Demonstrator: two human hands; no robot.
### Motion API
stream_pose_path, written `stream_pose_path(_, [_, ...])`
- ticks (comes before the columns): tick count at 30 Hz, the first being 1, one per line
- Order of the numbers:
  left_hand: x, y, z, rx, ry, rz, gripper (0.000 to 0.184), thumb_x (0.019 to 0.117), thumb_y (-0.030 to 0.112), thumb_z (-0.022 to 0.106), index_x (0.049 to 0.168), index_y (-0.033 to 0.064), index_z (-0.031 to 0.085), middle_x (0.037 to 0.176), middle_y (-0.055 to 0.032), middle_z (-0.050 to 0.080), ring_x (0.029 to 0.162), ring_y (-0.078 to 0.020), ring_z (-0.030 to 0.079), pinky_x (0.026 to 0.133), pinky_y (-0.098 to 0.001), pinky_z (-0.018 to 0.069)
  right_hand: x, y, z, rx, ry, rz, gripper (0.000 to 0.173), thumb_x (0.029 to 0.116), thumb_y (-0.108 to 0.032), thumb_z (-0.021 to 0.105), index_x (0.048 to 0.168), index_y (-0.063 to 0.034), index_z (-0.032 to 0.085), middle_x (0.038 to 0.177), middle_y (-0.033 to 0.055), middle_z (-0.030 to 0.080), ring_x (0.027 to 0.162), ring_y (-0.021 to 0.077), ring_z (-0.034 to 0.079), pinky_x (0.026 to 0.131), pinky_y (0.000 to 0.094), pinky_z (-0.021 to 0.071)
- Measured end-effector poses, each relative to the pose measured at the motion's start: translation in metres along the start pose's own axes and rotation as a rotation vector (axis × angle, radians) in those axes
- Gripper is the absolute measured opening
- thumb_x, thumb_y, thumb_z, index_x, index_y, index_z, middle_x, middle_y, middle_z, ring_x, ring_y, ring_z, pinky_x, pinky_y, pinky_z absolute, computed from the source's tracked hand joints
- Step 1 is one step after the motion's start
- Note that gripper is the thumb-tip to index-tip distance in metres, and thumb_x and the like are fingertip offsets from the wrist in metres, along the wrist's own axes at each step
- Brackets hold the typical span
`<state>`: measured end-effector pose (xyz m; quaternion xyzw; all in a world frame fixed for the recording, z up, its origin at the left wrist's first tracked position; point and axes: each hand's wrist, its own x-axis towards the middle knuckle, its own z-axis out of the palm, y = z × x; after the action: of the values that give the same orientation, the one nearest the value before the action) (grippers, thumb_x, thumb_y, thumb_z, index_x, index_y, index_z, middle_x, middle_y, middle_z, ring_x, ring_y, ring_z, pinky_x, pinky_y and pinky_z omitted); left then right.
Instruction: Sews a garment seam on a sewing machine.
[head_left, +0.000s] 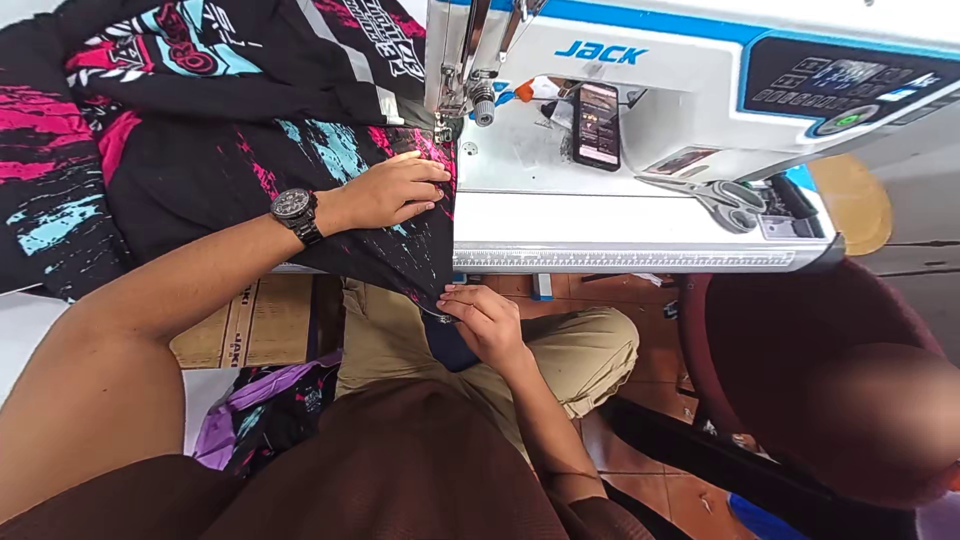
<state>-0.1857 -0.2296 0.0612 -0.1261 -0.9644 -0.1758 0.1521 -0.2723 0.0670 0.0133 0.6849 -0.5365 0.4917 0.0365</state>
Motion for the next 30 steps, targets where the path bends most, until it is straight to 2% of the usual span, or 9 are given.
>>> stream_pose_path(30, [0.0008, -0.0028, 0.0029, 0.015, 0.007, -0.023, 0.035, 0.1073, 0.025, 0.045, 0.115, 0.0044, 0.073, 0.142, -0.0135, 0.062, 0.141, -0.0311, 0.051, 0.122, -0.0525, 0.0317, -0.0012, 0.0035, 0.0029, 0.019, 0.024, 0.031, 0.014, 0.0981, -0.004, 0.062, 0.104, -0.005, 0.074, 0.104, 0.0139, 0.076, 0.107, 0.0235, 0.073, 0.095, 0.035, 0.0597])
